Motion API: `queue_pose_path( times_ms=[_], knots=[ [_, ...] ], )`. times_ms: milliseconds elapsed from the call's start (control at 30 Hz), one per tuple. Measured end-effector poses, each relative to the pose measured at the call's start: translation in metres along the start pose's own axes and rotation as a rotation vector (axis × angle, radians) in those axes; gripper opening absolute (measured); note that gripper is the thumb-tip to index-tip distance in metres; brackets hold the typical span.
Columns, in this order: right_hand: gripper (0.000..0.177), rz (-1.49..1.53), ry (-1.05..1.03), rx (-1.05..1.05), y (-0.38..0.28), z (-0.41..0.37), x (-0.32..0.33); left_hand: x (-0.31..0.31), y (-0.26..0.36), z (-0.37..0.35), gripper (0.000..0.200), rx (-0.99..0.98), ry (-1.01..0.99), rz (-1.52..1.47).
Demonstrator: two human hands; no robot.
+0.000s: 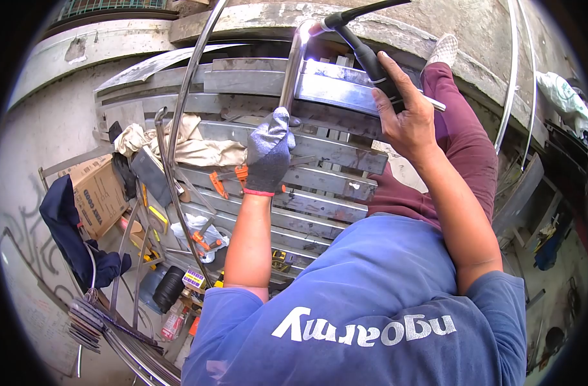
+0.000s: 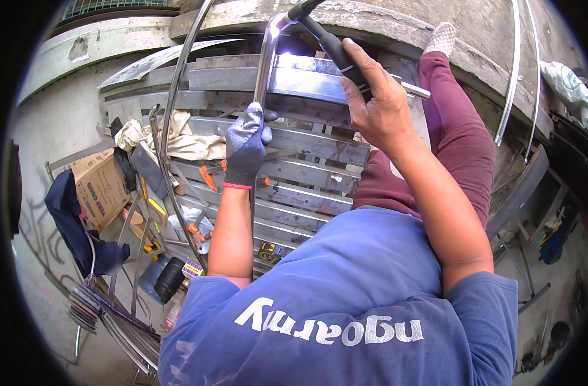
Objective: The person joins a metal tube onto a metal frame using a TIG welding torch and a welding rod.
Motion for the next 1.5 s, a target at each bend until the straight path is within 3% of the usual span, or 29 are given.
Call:
queue_pose_path(
  times_ms=[133,233,733,833,933,1033,1133,1233,1500],
  knots=[
    [0.071,0.057,0.063,-0.040,-0.008,-0.001,0.001,-0.003,0.010,-0.004,0.052,0.013,0.025,0.018],
    [0.072,0.027,0.101,0.046,-0.004,0.001,-0.001,-0.004,0.009,-0.004,0.051,-0.053,0.061,0.130],
    [0.071,0.005,0.001,0.008,0.001,-0.001,0.000,-0.001,-0.001,0.000,0.053,0.034,0.117,0.280],
    [0.072,0.026,0.088,0.021,-0.006,0.000,0.001,-0.005,0.006,-0.004,0.052,0.043,0.079,0.188],
    [0.074,0.020,0.089,0.043,-0.003,0.000,0.000,-0.004,-0.007,0.000,0.054,-0.033,0.118,0.302],
    [0.073,0.047,0.050,0.011,-0.002,-0.001,0.001,-0.005,-0.004,-0.002,0.057,0.021,0.131,0.361],
    [0.072,0.038,0.038,-0.007,-0.003,-0.001,0.002,-0.009,-0.006,-0.002,0.051,-0.081,0.193,0.299],
    [0.072,0.010,0.036,0.016,-0.003,-0.001,0.002,-0.007,-0.001,-0.003,0.058,0.001,0.136,0.364],
    [0.073,0.057,0.039,-0.017,-0.001,-0.002,0.001,-0.007,-0.005,-0.003,0.053,-0.020,0.165,0.443]
  ],
)
Point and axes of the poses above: each hand's wrist, its own z-axis towards the middle knuckle, its own x-axis out of the back of the hand, y = z × x, the point moved 2 cm from there along z, towards the middle knuckle, and after that the axes turned 5 degrees about -y, right-handed, at the moved point
